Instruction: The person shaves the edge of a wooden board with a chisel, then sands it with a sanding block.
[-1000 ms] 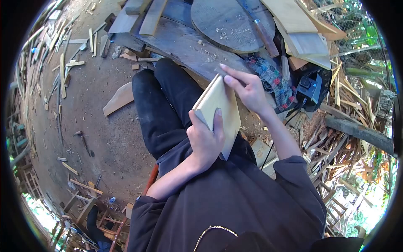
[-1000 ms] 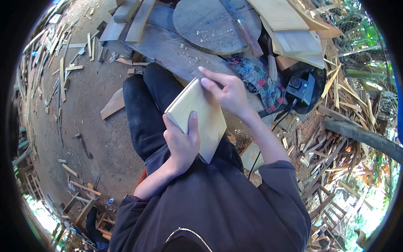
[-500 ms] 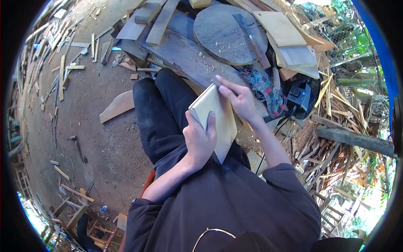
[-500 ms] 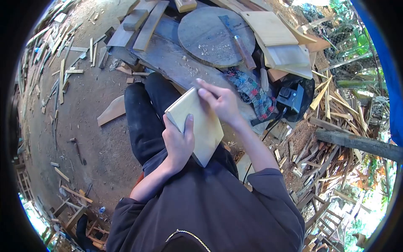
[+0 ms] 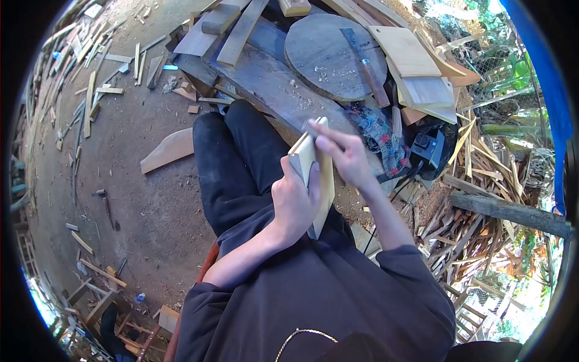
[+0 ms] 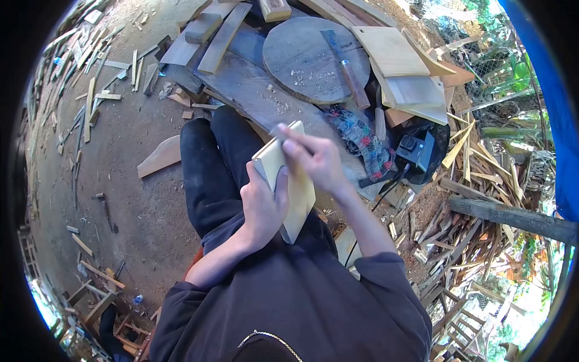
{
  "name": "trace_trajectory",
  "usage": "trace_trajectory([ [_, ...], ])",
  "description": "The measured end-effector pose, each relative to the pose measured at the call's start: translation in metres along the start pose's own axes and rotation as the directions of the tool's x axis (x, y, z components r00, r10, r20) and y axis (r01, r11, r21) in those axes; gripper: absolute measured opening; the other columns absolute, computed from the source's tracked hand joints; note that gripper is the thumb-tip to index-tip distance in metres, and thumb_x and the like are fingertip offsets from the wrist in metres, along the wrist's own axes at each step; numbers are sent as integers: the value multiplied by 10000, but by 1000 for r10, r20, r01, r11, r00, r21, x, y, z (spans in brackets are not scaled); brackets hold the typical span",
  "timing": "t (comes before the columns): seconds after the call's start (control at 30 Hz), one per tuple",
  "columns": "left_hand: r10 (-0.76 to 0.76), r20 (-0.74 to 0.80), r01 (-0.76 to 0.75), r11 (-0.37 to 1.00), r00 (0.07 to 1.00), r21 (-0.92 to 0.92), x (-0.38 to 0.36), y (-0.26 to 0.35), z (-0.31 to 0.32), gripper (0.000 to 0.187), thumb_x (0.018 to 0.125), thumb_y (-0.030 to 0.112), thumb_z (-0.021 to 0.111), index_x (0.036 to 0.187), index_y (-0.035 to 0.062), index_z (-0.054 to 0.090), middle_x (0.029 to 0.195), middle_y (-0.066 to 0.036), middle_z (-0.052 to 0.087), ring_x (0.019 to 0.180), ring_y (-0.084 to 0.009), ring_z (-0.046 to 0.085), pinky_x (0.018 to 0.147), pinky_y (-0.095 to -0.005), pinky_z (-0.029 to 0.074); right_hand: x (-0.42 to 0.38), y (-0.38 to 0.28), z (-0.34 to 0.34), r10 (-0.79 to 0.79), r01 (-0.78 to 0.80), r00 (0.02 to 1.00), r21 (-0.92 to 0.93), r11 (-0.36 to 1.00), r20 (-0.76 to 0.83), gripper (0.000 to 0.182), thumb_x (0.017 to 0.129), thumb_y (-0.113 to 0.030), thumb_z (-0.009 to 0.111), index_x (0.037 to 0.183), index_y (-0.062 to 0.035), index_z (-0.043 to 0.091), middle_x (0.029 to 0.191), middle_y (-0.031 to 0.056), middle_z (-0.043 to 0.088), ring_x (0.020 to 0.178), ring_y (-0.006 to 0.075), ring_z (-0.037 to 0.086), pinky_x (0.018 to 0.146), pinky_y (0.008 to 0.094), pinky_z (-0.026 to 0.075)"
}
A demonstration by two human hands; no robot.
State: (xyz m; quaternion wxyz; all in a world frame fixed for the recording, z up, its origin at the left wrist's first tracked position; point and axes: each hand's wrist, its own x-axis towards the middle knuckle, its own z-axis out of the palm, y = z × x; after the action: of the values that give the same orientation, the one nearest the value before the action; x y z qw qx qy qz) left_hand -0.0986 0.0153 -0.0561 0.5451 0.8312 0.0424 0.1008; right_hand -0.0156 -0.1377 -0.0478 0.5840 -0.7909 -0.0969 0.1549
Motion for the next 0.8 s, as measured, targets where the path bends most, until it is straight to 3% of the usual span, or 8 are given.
trace_trajectory([
  [0.17, -26, 50, 23, 999, 998, 49, 5, 13, 1, 331, 1042, 114, 671, 1164, -96, 446, 748, -264, 699, 649, -462, 726, 547, -517, 568, 18, 10, -17, 53, -63, 996, -133, 989, -76, 417, 1093, -158, 639, 1465, 31, 658, 1421, 165, 732, 1266, 176, 683, 1113, 321, 507],
  [0.23, 19, 26, -21, 997, 999, 74, 9, 11, 5, 318, 1046, 118, 663, 1143, -99, 451, 695, -248, 675, 576, -443, 703, 508, -507, 552, -8, -37, -6, -107, 107, 988, 9, 994, 115, 411, 1100, -164, 636, 1454, 43, 663, 1418, 168, 733, 1266, 181, 686, 1115, 324, 507],
  [0.33, 32, 60, -34, 999, 998, 36, 4, 5, 0, 349, 1027, 114, 673, 1173, -113, 451, 697, -243, 675, 586, -435, 707, 521, -504, 554, -23, -53, 2, -107, 103, 976, 31, 994, 187, 412, 1099, -153, 621, 1454, 51, 660, 1409, 172, 738, 1264, 182, 689, 1112, 333, 509],
  [0.47, -44, 54, 42, 998, 998, 35, 11, 10, -5, 350, 984, 80, 687, 1164, -107, 452, 687, -244, 672, 605, -437, 717, 524, -509, 554, 8, -11, -8, 58, -58, 998, 67, 996, 3, 425, 1084, -150, 627, 1458, 51, 660, 1365, 201, 752, 1272, 184, 685, 1108, 331, 507],
  [0.57, 53, 72, -58, 996, 996, 63, 5, 8, -2, 318, 1032, 98, 661, 1162, -98, 448, 675, -242, 671, 589, -436, 715, 512, -505, 553, -17, -58, -1, -108, 120, 984, -82, 989, 140, 408, 1102, -146, 611, 1457, 48, 662, 1345, 180, 762, 1257, 172, 682, 1111, 313, 497],
  [0.6, 46, 60, -48, 998, 997, 40, 3, 7, -1, 325, 1029, 100, 668, 1165, -93, 445, 667, -236, 668, 583, -436, 713, 510, -505, 555, -20, -53, 1, -219, 233, 968, -113, 966, 122, 404, 1085, -201, 676, 1444, -17, 699, 1187, 142, 817, 1058, 122, 724, 953, 300, 574],
  [0.7, -20, 38, 20, 1000, 999, 6, 8, 8, 0, 355, 985, 85, 700, 1162, -91, 448, 667, -234, 666, 587, -432, 715, 515, -506, 559, -5, -24, 2, -31, 31, 999, 39, 999, -18, 412, 1059, -185, 697, 1429, -2, 706, 1183, 181, 812, 1083, 162, 749, 975, 323, 571],
  [0.8, 8, 43, -9, 1000, 999, 26, 6, 7, -2, 340, 981, 77, 702, 1153, -76, 452, 673, -218, 661, 589, -424, 711, 523, -499, 562, -7, -37, -3, -133, 135, 990, -29, 990, 50, 409, 1062, -179, 694, 1429, 3, 703, 1172, 193, 811, 1084, 162, 749, 961, 316, 571],
])
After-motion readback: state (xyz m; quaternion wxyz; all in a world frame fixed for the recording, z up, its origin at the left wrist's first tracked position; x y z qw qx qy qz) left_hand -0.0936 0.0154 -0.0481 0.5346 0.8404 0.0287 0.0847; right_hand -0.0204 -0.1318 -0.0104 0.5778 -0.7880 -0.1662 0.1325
